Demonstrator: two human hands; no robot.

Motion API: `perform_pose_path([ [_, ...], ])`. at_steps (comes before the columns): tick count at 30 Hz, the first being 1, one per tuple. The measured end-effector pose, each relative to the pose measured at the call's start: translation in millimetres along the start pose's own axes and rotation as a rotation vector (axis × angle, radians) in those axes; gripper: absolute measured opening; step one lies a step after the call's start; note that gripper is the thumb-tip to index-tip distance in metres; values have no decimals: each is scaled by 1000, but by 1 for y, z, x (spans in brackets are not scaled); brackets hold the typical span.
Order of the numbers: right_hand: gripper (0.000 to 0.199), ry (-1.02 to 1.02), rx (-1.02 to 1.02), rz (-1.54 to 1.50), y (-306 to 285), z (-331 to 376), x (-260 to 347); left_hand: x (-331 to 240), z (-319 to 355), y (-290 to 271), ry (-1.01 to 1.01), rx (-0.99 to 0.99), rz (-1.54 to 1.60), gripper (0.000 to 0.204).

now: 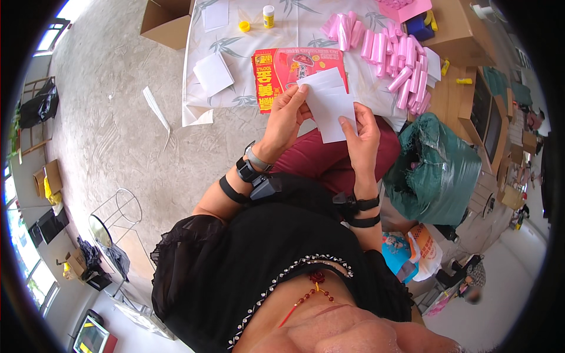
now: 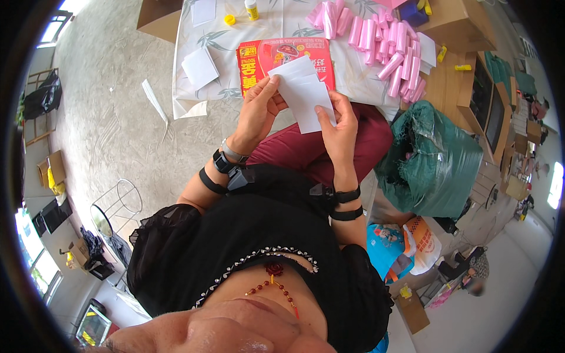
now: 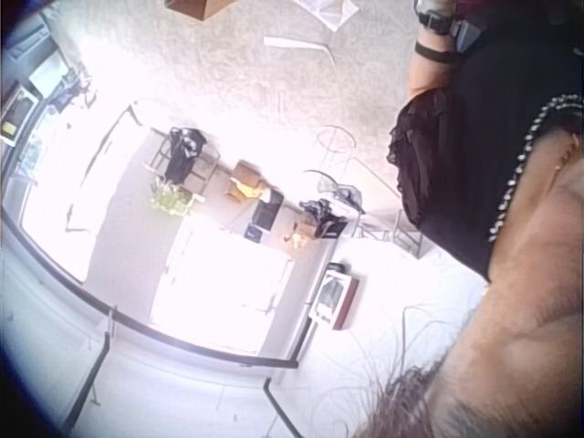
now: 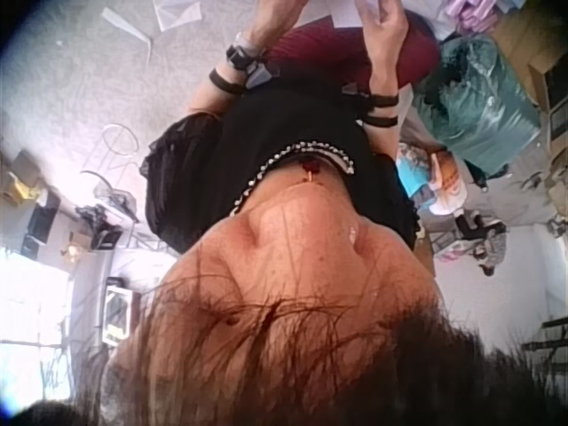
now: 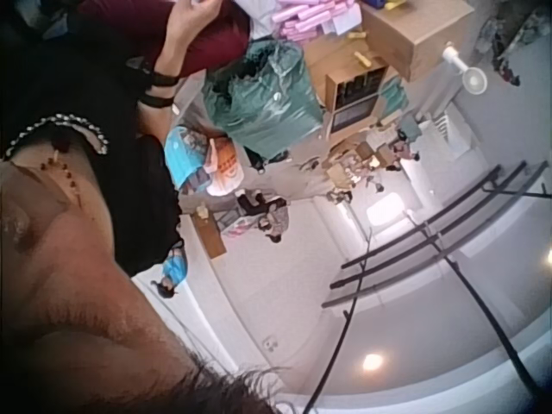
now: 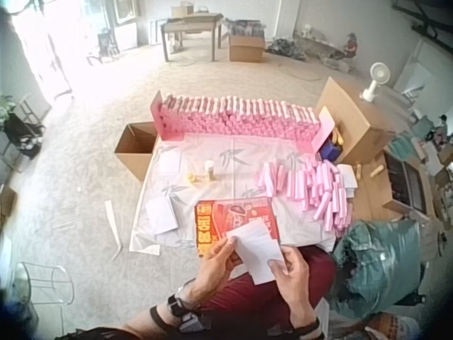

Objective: The recorder is applying white labels to pink product tubes and organizing them into a box.

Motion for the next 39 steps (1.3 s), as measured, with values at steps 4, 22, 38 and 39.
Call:
perform_pose_path([
  [4,36,41,5,-37,1,0,-1,2,-1,-6,-4,9,0,29],
  [22,40,-44,-73,86,6,4,2,7,1,-5,48,-63,-50,24],
  [38,42,-248,-241,397,11,2,6,8,-1,-7,27,-72,49,22],
  [39,42,-244,-244,400,12,2,6,9,-1,-6,32,-69,49,21],
])
Point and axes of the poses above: each hand's wrist, its own z-axis away from the middle knuckle, its own y-axis out of the palm, x = y × z, the point moved 3 cm from there along -z, towards the middle knuckle, and after that the axes turned 12 degrees about z, right-handed, at the moved point
